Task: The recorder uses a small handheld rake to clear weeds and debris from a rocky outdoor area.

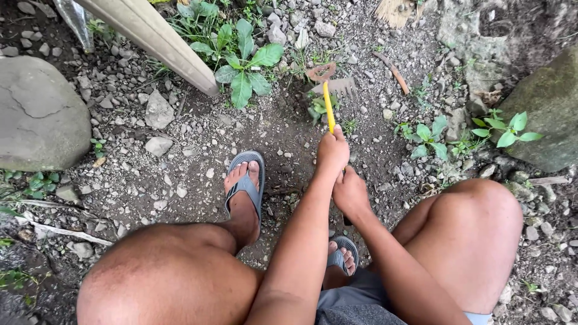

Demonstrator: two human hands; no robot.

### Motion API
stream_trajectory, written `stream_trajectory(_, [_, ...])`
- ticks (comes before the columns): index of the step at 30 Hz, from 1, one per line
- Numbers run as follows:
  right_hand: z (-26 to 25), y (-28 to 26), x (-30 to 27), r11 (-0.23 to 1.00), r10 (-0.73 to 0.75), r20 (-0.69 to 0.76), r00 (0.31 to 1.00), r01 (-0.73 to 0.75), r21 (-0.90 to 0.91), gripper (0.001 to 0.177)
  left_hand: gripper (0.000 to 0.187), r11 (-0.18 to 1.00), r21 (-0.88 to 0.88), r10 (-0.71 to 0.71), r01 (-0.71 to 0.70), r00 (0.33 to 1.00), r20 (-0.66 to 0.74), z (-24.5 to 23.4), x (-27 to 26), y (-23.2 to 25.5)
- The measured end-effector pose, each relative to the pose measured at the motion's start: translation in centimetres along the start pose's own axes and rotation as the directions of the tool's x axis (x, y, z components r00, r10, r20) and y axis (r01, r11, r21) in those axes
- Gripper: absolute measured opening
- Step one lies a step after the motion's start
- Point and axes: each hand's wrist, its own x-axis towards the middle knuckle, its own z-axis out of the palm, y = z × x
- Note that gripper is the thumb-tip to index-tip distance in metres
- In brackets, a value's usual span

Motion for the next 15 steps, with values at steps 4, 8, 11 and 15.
stream_trajectory(4, [0.3,0.2,0.5,0.993,-0.098,-0.059,0.993,0.101,0.052,0.043,0.055,0.999,-0.027,-0.033,0.035,0.997,0.070,-1.9,0.2,1.8])
stream_trajectory(8, [-0.3,-1.8,-0.4,0.936,0.031,0.096,0.995,-0.062,0.348,0.044,0.064,0.998,-0.034,-0.053,0.053,0.999,0.000,-5.3,1.5,2.4])
stream_trajectory(11, [1.0,-1.2,-0.1,0.867,0.087,0.172,0.981,-0.159,0.472,0.044,0.064,0.984,-0.116,-0.154,0.138,0.978,-0.141,-6.9,5.2,1.6])
stream_trajectory(15, [3.0,0.7,0.1,0.906,0.020,0.082,0.996,-0.053,0.421,0.045,0.055,0.951,-0.259,-0.254,0.171,0.909,-0.331,-6.6,12.2,0.2])
